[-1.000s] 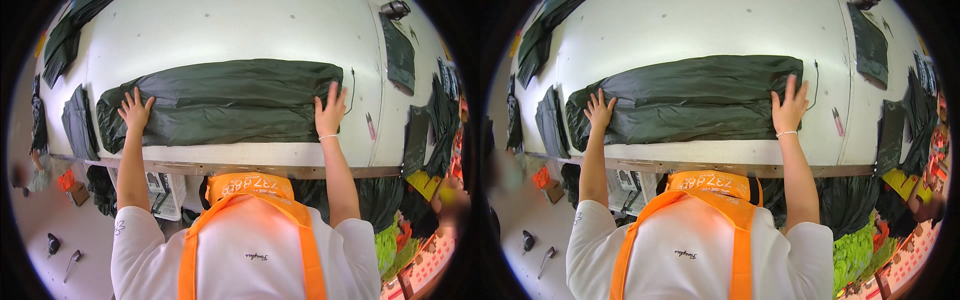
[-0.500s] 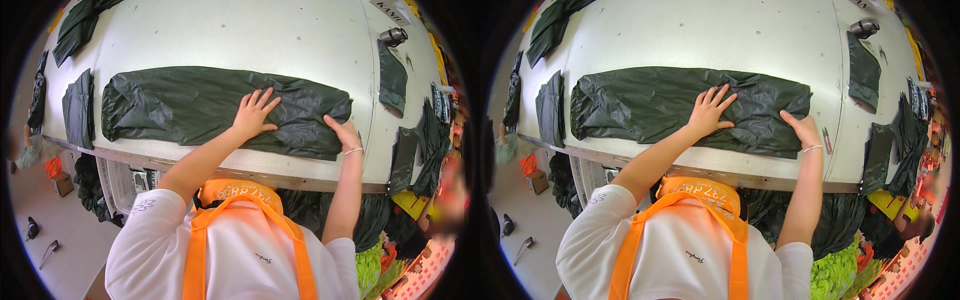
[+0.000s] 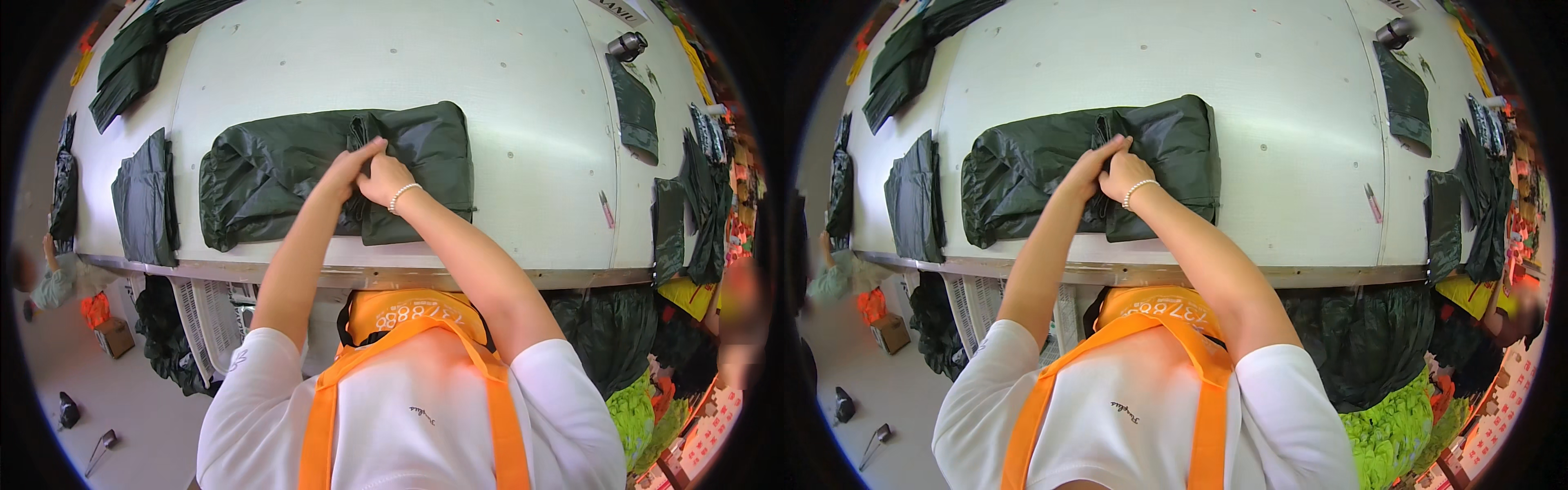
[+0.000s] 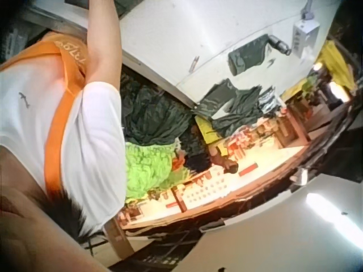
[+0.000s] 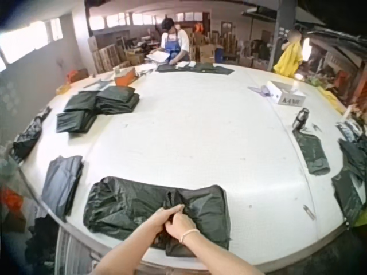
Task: The person folds a dark green jacket on a white table. They smooth the fabric, fold the sleeves and body, and place the folded jacket on a stack of similar items. The person then picks up another jacket and begins the same folding process.
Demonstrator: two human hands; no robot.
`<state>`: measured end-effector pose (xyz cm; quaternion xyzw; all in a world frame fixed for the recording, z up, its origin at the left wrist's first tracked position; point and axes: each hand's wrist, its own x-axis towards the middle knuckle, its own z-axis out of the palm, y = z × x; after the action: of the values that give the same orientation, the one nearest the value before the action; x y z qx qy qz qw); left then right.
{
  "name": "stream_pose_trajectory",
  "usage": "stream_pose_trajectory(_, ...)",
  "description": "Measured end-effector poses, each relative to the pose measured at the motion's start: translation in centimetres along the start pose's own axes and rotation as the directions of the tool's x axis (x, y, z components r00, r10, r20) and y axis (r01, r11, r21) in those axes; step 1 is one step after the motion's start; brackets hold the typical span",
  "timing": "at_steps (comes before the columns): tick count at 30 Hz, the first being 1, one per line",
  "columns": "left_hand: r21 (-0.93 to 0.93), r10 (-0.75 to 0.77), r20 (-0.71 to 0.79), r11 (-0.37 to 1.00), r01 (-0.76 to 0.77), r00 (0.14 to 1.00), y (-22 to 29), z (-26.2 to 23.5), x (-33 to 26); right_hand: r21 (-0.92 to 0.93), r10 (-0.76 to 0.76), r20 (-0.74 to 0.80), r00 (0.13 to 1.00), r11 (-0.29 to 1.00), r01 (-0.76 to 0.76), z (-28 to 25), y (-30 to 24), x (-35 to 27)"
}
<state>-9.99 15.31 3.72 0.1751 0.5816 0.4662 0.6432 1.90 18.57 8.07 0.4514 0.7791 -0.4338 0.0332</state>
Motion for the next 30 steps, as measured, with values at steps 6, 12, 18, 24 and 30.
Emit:
stream_pose_trajectory(6, -0.234, -0.134, -0.092, 0.966, 0.110, 0.987, 1.0, -1.7, 0.6, -0.249, -0.365, -0.562, 0.743, 0.930, 0.269, -6.4, 3.5, -4.2)
stream_pose_trajectory(12, -0.277, -0.175, -0.060, 0.949, 0.152, 0.983, 0.0, -2.0, 3.7, -0.542, -0.220, -0.592, 0.775, 0.820, -0.182, 0.2, 10.0, -0.8)
stream_pose_trajectory(18, 0.135, -0.109, 0.092, 0.986, 0.096, 0.990, 1.0, -2.2, 1.0, -0.519, -0.167, -0.509, 0.844, 0.842, -0.146, -0.1, 9.3, -0.6)
stream_pose_trajectory(24, -0.045, -0.149, 0.087, 0.987, 0.153, 0.985, 0.9, -3.7, 1.4, 0.061, -0.208, -0.662, 0.721, 0.943, 0.328, -9.9, 12.1, 4.5)
stream_pose_trajectory(30, -0.193, -0.355, 0.006, 0.917, 0.349, 0.935, 0.8, -4.3, 1.9, -0.386, -0.370, -0.618, 0.693, 0.911, 0.142, -5.8, 14.9, 8.3)
